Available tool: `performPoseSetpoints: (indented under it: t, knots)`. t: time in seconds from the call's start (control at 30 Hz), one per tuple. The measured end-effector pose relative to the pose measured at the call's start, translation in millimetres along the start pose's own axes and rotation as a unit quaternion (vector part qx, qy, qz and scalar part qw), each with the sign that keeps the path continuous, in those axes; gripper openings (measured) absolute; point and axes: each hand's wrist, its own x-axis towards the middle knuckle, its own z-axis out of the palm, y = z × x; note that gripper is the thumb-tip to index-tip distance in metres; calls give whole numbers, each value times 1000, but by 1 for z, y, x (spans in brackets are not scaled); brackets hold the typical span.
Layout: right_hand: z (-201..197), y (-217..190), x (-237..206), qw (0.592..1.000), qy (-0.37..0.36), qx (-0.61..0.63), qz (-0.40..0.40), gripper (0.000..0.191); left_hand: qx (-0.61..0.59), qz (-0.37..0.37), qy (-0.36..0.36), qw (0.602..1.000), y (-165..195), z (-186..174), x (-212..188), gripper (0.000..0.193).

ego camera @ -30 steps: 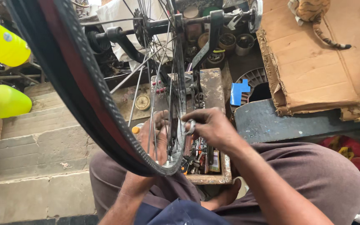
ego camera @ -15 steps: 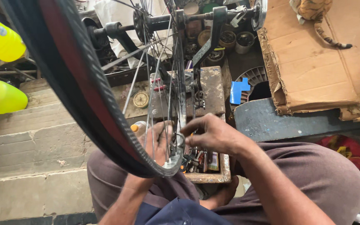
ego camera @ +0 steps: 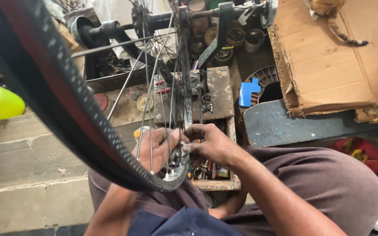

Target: The person sits on the floor and uses a spoke wrench to tighten the spokes on a bicycle wheel mounted on a truing stand. They rotate the wheel periodically to access different spokes and continue adjusting tension throughout the clip.

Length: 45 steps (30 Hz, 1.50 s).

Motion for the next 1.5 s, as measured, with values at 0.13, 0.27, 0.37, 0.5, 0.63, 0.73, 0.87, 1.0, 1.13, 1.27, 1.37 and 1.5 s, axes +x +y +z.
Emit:
performPoseSetpoints:
  t: [0.13,0.27,0.37,0.5,0.63,0.73,0.87,1.0,1.13,1.27,1.37,1.5]
  knots:
    - [-18,1,-9,989,-100,-28,-107,62,118,-101,24,988,7,1,2,38]
    - [-15,2,-2,999,-36,-30,15,59,390,66,136,908,7,10,2,47]
    - [-6,5,6,1000,1,-15,7,60,198,-112,90,970,10,6,2,44]
    - [-16,4,0,995,-62,-41,-68,71,149,-112,54,981,19,-1,0,46]
    - [-27,1,-7,996,-76,-43,-18,72,302,-3,136,944,18,14,8,53]
    - [-23,1,-5,997,-46,-48,26,83,251,-45,103,962,8,14,15,53]
    - [-23,2,-3,991,-100,-54,-77,81,143,-126,3,982,-7,1,16,40]
    - [-29,-2,-4,992,-86,-84,-46,75,-49,42,-38,997,-18,6,6,30]
    - [-19,-9,-1,995,-98,0,19,52,-50,30,12,998,-19,11,3,31]
    - [-7,-13,-2,996,33,-60,54,44,94,146,-47,984,-8,7,8,26]
    - [-11,-11,-3,998,-9,-63,-2,45,230,124,85,962,-1,15,6,28]
    - [-18,0,4,997,-9,-73,-12,42,239,49,46,969,1,15,5,20]
